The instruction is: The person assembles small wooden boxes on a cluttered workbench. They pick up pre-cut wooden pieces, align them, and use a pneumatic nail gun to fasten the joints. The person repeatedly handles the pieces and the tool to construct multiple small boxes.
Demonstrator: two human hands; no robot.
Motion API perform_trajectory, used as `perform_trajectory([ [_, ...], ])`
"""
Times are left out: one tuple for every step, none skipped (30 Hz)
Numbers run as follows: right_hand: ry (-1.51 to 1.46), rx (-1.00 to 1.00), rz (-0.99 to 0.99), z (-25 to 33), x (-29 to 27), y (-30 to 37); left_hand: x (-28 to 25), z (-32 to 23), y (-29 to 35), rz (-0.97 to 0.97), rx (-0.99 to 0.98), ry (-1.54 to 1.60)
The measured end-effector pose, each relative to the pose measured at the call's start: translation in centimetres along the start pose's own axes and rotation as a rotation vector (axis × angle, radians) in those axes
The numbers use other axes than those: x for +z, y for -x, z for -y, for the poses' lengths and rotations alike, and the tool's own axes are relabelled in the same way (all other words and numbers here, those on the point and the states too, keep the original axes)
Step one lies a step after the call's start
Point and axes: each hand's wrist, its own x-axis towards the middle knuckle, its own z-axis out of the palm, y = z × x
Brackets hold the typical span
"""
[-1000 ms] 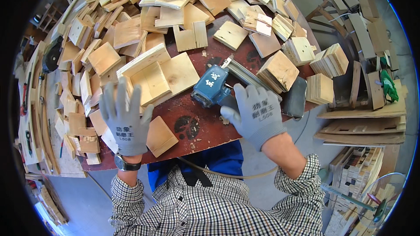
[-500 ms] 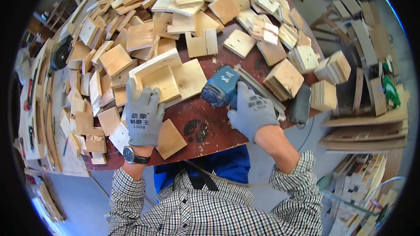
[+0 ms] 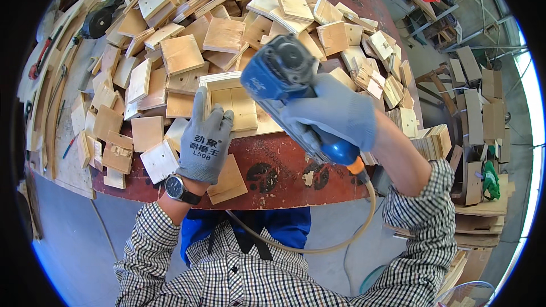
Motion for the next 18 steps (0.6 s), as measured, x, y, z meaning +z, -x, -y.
perform_trajectory([
  [-0.023, 0.033, 0.039, 0.2, 0.3, -0.8, 0.2, 0.0, 0.0, 0.002, -0.017, 0.017],
  [0.019, 0.051, 0.021, 0.1, 0.7, -1.4, 0.6, -0.1, 0.2, -0.007, -0.041, 0.043],
  [0.061, 0.067, 0.004, 0.1, 1.1, -2.0, 1.1, -0.1, 0.3, -0.018, -0.067, 0.067],
  [0.104, 0.083, -0.012, 0.1, 1.3, -2.5, 1.4, -0.3, 0.4, -0.018, -0.088, 0.09],
  [0.159, 0.096, -0.017, 0.2, 1.4, -2.7, 1.7, -0.4, 0.3, -0.022, -0.11, 0.113],
  [0.161, 0.114, -0.002, 0.3, 1.5, -2.9, 1.5, -0.5, 0.3, -0.006, -0.129, 0.128],
  [0.164, 0.132, 0.014, 0.8, 1.6, -3.0, 1.5, -0.5, 0.4, 0.003, -0.143, 0.134],
  [0.166, 0.149, 0.029, 1.2, 1.7, -3.0, 1.5, -0.4, 0.6, 0.012, -0.159, 0.139],
  [0.181, 0.196, 0.027, 1.6, 1.6, -2.7, 1.6, -0.5, 0.5, 0.006, -0.159, 0.142],
  [0.219, 0.179, -0.001, 1.4, 1.5, -2.9, 1.4, -0.6, 0.5, 0.001, -0.133, 0.124],
  [0.257, 0.162, -0.027, 1.0, 1.3, -3.3, 1.2, -0.5, 0.4, -0.006, -0.109, 0.102],
  [0.293, 0.143, -0.055, 0.7, 1.0, -3.5, 0.4, -0.4, 0.2, -0.015, -0.055, 0.057],
  [0.283, 0.164, -0.041, 0.6, 0.7, -3.6, -0.1, -0.4, 0.1, -0.023, -0.001, 0.011],
  [0.274, 0.185, -0.027, 0.5, 0.3, -3.7, 0.3, -0.5, 0.2, -0.026, -0.04, 0.052],
  [0.287, 0.186, -0.02, 0.7, 0.1, -3.9, 0.7, -0.5, 0.1, -0.03, -0.082, 0.087],
  [0.298, 0.189, -0.014, 0.7, 0.0, -4.0, 0.9, -0.5, 0.2, -0.034, -0.094, 0.093],
  [0.331, 0.178, -0.018, 0.9, 0.0, -4.2, 1.0, -0.4, 0.2, -0.033, -0.105, 0.098],
  [0.363, 0.174, -0.025, 0.8, -0.1, -4.2, 0.6, -0.5, 0.1, -0.029, -0.085, 0.081],
])
